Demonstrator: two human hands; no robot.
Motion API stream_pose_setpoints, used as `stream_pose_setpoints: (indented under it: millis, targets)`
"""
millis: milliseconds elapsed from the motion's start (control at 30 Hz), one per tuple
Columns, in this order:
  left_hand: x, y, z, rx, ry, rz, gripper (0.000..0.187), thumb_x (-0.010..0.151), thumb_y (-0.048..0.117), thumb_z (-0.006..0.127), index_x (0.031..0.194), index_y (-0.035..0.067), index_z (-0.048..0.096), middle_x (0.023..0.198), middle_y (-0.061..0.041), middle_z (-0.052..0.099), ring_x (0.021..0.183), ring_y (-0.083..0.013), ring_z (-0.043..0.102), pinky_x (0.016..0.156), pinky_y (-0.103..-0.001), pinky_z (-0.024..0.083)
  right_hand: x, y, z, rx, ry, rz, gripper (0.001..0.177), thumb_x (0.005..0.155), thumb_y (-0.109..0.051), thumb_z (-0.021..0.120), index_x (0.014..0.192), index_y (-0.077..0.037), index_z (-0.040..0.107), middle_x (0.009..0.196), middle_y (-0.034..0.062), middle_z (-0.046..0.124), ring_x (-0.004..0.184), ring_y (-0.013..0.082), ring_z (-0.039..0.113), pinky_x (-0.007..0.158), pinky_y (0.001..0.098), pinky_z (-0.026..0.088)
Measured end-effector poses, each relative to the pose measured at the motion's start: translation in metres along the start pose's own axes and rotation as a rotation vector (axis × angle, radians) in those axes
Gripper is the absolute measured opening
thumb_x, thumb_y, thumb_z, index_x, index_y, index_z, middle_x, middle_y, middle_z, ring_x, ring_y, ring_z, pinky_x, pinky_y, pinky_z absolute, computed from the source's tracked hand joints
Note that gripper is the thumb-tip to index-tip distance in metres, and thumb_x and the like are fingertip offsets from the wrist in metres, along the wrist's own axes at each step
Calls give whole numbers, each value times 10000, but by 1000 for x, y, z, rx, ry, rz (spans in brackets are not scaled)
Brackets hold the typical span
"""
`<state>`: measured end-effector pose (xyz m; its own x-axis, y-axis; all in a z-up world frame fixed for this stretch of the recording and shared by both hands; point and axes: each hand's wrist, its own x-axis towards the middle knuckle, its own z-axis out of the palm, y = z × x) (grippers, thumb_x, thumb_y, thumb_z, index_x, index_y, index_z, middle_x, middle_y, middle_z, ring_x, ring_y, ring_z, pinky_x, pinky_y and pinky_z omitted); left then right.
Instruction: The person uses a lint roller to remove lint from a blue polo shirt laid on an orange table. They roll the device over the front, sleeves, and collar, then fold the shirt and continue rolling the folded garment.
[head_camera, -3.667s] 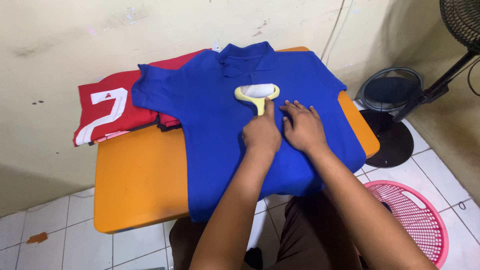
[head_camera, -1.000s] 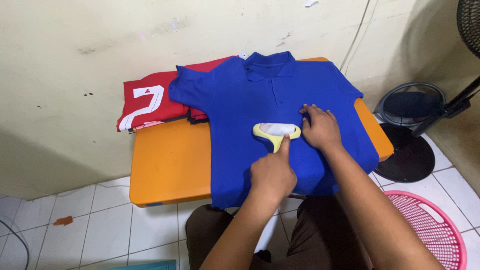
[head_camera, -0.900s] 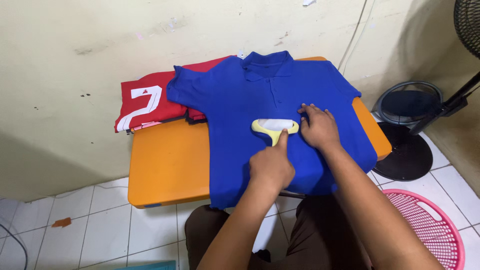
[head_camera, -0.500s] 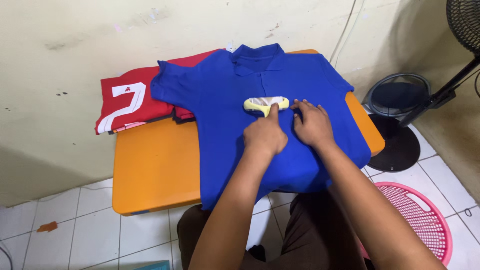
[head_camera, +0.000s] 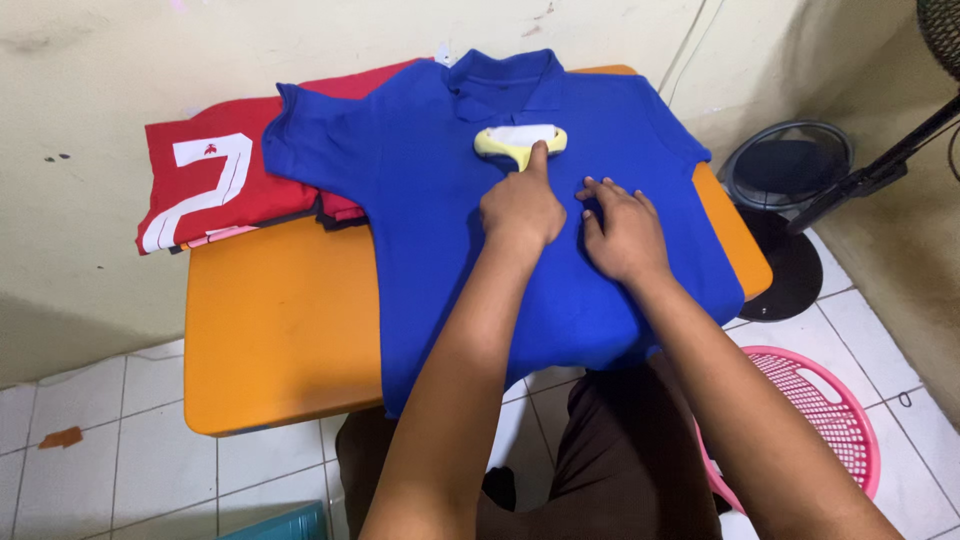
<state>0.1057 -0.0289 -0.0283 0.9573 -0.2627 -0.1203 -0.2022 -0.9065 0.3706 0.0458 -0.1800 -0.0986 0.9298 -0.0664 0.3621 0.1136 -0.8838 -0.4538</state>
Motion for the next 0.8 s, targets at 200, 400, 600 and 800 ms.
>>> stream_pose_setpoints:
  millis: [200,400,600,800]
  targets:
    - [10,0,9,31,-5,3,927,845,225,655,1636,227,172,1186,-178,719,1053,-340,731,861,-483,590,-2,-1,0,13,5,-6,426,909,-131,609,1328,-57,631,1356,154,670,1366,342,542,1146,603,344]
    - [-2,1,13,31,-16,-13,935,852,201,632,1642,229,131,1142,-147,731,1016,-334,738,808,-471,607,-1,-1,0,18,12,-8,408,907,-119,624,1310,-51,645,1351,153,672,1357,346,549,1131,608,350]
    - [-36,4,16,-9,0,-12,919,880,204,610,1656,220,117,1119,-164,738,999,-351,743,815,-504,599,-3,-3,-1,22,28,-22,436,883,-63,581,1313,-38,650,1328,160,680,1352,354,552,1117,609,368]
    - [-89,4,7,-23,-39,12,938,832,175,619,1644,222,151,1054,-194,739,960,-382,738,817,-511,594,-4,0,1,29,45,-35,445,842,6,516,1254,-40,678,1352,154,681,1353,352,560,1113,610,379]
